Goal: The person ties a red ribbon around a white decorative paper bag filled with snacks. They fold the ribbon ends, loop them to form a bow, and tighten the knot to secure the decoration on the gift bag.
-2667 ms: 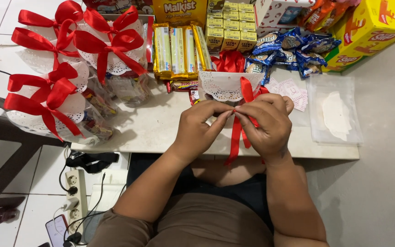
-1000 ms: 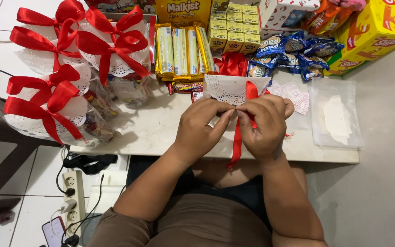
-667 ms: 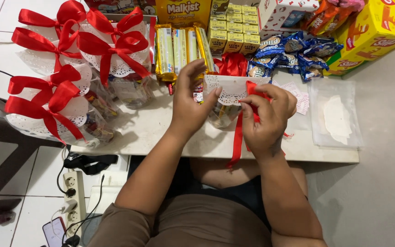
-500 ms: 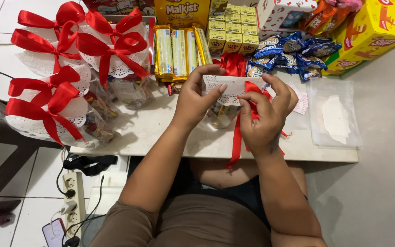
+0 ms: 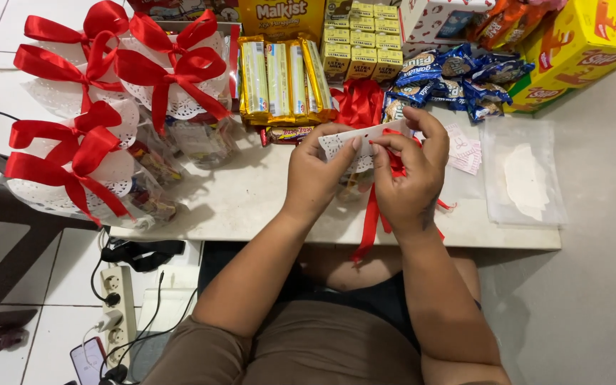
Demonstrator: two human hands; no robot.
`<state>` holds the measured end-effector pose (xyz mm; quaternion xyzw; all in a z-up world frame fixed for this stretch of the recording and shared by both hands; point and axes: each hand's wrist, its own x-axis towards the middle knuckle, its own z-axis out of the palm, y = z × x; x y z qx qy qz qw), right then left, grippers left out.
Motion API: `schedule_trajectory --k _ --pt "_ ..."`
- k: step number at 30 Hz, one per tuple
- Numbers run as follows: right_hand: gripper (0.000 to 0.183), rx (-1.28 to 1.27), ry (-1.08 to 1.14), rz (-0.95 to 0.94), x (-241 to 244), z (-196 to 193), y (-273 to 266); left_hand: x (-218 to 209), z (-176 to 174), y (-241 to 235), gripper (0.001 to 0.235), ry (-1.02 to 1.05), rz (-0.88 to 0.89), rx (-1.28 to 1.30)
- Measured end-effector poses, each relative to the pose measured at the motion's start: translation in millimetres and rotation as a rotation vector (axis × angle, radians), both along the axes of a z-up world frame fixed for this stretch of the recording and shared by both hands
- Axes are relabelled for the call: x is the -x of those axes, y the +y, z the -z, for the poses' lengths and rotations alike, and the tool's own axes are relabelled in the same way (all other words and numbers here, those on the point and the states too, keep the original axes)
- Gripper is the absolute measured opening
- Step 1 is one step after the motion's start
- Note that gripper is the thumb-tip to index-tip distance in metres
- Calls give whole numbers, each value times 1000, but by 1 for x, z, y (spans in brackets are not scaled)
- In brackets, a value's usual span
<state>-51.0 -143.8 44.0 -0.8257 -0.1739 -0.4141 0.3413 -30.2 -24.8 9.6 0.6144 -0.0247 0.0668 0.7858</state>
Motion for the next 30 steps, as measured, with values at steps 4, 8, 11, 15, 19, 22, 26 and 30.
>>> schedule_trajectory --k 4,8,11,15,19,22,26,30 --pt "6 28 -17 18 0 0 -2 5 5 -2 21 -14 -20 -41" --pt "7 69 -6 59 3 -4 -1 9 6 -4 18 -75 -53 -104" --pt "10 95 1 96 6 -9 1 12 4 -5 16 -88 -64 -108" --pt "11 141 -8 138 8 -11 3 13 7 -9 14 -105 -75 -132" --pt "11 188 -39 187 11 -15 7 14 9 -10 12 -180 -98 -156" --pt "12 212 -70 210 11 -15 8 14 11 -9 11 -206 -103 -175" --pt "12 249 -138 263 8 -8 7 13 10 -5 11 -237 -102 -195" --pt "12 267 -184 286 7 -3 8 5 16 5 13 -330 -34 -179"
